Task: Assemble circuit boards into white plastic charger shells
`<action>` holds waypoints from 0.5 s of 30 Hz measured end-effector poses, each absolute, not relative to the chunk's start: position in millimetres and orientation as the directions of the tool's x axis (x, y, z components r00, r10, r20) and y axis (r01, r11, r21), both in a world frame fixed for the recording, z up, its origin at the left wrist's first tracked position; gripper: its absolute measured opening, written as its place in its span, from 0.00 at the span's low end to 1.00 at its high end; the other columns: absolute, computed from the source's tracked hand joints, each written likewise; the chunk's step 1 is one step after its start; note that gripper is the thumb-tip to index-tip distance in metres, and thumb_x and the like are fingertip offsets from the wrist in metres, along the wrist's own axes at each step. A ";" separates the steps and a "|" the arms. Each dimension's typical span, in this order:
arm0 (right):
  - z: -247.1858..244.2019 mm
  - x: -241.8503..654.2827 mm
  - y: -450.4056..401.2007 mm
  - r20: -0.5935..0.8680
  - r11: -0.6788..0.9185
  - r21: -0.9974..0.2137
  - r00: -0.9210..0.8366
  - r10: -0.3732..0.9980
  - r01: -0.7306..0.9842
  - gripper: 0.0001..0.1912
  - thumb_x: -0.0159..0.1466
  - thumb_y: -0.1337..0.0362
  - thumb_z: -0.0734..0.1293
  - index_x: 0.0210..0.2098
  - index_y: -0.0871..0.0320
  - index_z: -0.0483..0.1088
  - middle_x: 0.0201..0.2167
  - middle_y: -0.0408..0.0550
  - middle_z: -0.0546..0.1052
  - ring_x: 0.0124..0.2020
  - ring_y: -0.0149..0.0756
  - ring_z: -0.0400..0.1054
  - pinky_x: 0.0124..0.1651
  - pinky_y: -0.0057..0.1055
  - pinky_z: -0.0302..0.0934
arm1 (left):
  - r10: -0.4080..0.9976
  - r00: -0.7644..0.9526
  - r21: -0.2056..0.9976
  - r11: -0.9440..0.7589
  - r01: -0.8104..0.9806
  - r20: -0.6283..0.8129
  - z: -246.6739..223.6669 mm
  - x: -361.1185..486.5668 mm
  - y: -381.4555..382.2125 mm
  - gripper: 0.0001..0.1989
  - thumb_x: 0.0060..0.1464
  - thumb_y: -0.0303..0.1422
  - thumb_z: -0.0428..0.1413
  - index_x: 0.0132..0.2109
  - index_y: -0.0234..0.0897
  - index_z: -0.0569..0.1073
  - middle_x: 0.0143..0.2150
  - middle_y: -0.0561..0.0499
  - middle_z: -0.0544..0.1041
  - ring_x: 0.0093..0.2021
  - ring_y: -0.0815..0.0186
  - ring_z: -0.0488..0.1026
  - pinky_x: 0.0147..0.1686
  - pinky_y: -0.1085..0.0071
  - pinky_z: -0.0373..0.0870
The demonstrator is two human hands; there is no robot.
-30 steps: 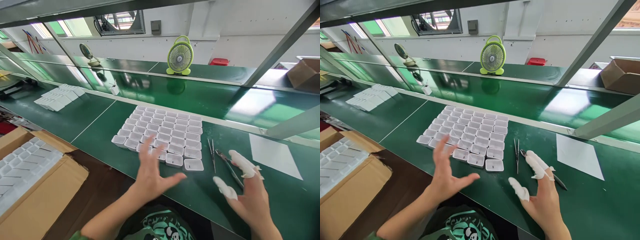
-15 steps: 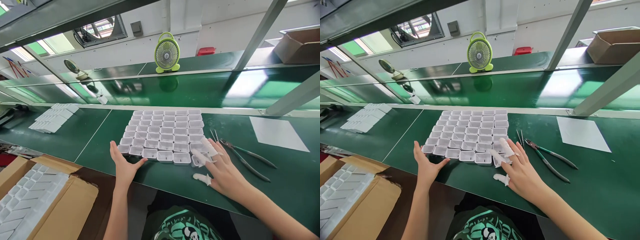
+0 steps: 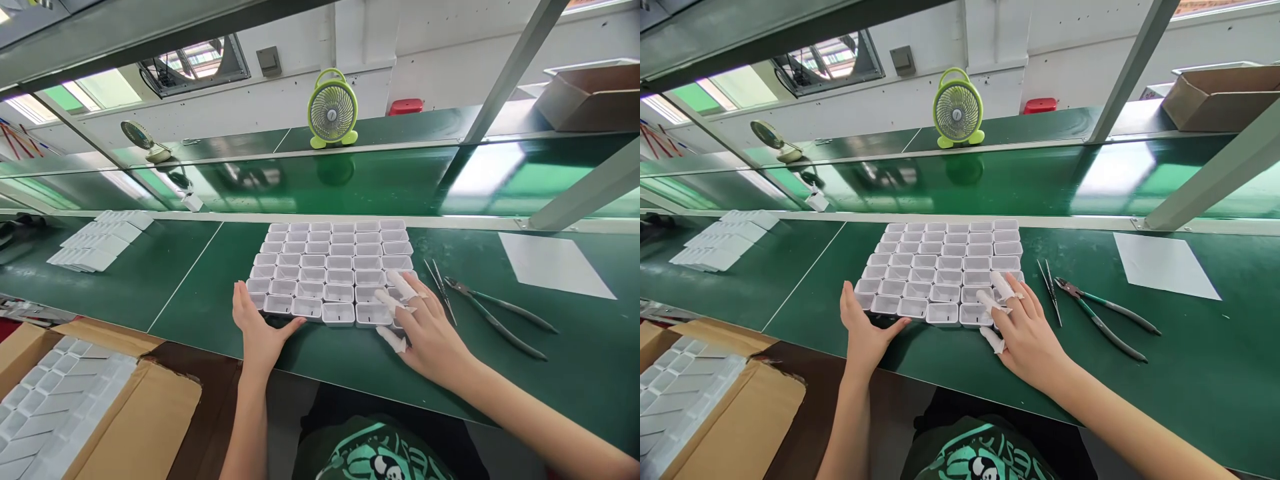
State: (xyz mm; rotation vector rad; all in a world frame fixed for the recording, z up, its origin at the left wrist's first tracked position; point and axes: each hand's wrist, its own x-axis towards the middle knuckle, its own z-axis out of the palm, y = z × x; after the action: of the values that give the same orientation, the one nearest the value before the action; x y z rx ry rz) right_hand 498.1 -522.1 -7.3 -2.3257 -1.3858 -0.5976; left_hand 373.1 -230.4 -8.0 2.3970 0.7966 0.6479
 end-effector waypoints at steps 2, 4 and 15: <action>-4.5 492.7 -520.3 0.520 -0.471 -0.084 0.442 0.731 0.878 0.11 0.63 0.68 0.67 0.45 0.61 0.69 0.51 0.66 0.68 0.72 0.65 0.39 0.67 0.65 0.50 | 0.644 0.712 0.587 -0.702 0.403 0.281 -9.4 374.3 -230.7 0.70 0.38 0.59 0.67 0.74 0.42 0.32 0.76 0.37 0.36 0.75 0.41 0.34 0.69 0.38 0.44; -0.4 486.5 -514.5 0.496 -0.475 -0.064 0.441 0.748 0.878 0.19 0.58 0.69 0.69 0.49 0.60 0.69 0.50 0.65 0.70 0.73 0.66 0.35 0.69 0.68 0.42 | 0.636 0.713 0.561 -0.720 0.410 0.295 -11.0 375.5 -231.2 0.70 0.37 0.59 0.67 0.74 0.41 0.32 0.75 0.35 0.36 0.74 0.39 0.34 0.69 0.38 0.43; 12.1 477.4 -444.2 0.436 -0.416 0.068 0.348 0.830 0.907 0.32 0.63 0.64 0.67 0.65 0.61 0.60 0.63 0.62 0.66 0.71 0.64 0.42 0.70 0.61 0.30 | 0.582 0.731 0.501 -0.779 0.377 0.355 -13.8 376.0 -232.0 0.67 0.42 0.60 0.64 0.74 0.38 0.33 0.75 0.32 0.38 0.74 0.39 0.37 0.69 0.39 0.41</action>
State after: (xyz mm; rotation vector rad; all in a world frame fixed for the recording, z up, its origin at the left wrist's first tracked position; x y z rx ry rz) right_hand 477.4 -444.2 12.1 -2.4208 -1.5802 -0.6134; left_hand 376.0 -232.0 -13.8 2.5368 0.7377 0.7092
